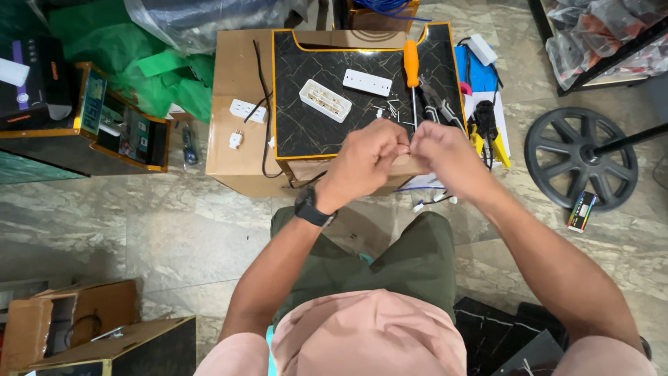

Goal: The person sits at a small table and uses a screwdriver to unscrew and open a white power strip, removing its screws and top cover. They then pick up a black cable and use pliers to work on the wire ends, handling the strip's internal components.

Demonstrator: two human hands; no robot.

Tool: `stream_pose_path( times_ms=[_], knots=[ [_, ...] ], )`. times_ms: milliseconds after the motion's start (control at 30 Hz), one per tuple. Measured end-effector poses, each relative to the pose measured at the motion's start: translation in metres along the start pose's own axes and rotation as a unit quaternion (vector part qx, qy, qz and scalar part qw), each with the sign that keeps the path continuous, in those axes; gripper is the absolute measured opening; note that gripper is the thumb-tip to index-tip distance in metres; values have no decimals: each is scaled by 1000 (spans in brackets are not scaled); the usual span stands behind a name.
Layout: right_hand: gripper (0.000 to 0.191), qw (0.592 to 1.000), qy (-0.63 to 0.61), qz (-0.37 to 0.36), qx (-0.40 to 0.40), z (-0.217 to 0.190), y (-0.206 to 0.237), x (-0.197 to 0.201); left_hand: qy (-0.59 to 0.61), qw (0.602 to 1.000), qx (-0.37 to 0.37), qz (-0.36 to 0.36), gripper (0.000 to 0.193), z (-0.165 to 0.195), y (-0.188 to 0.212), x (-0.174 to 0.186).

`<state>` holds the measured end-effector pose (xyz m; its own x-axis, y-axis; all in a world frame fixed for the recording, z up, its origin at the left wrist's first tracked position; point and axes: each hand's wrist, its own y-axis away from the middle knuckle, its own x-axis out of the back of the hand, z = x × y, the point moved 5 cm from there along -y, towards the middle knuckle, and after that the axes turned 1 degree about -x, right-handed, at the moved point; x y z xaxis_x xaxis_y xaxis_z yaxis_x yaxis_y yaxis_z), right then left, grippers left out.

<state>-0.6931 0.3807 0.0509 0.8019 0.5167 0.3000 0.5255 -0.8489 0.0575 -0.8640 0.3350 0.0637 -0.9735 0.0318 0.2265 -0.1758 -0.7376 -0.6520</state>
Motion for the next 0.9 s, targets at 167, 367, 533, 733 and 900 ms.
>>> stream_pose_path(
  times_ms=[167,367,533,733,900],
  knots=[
    [10,977,-166,-41,-126,14,-2,-10,-2,999,-43,16,24,8,-1,4],
    [17,819,452,77,346,-56,25,-16,-21,998,45,31,19,-10,3,8],
    [9,843,429,79,316,-45,19,-14,-14,998,55,11,17,-13,1,6],
    [11,990,-123,23,-60,32,-11,-11,-69,995,-77,-4,24,1,-4,6],
    [12,980,-173,-10,-102,38,-12,-20,-64,995,-71,-13,27,-4,-2,5]
  ],
)
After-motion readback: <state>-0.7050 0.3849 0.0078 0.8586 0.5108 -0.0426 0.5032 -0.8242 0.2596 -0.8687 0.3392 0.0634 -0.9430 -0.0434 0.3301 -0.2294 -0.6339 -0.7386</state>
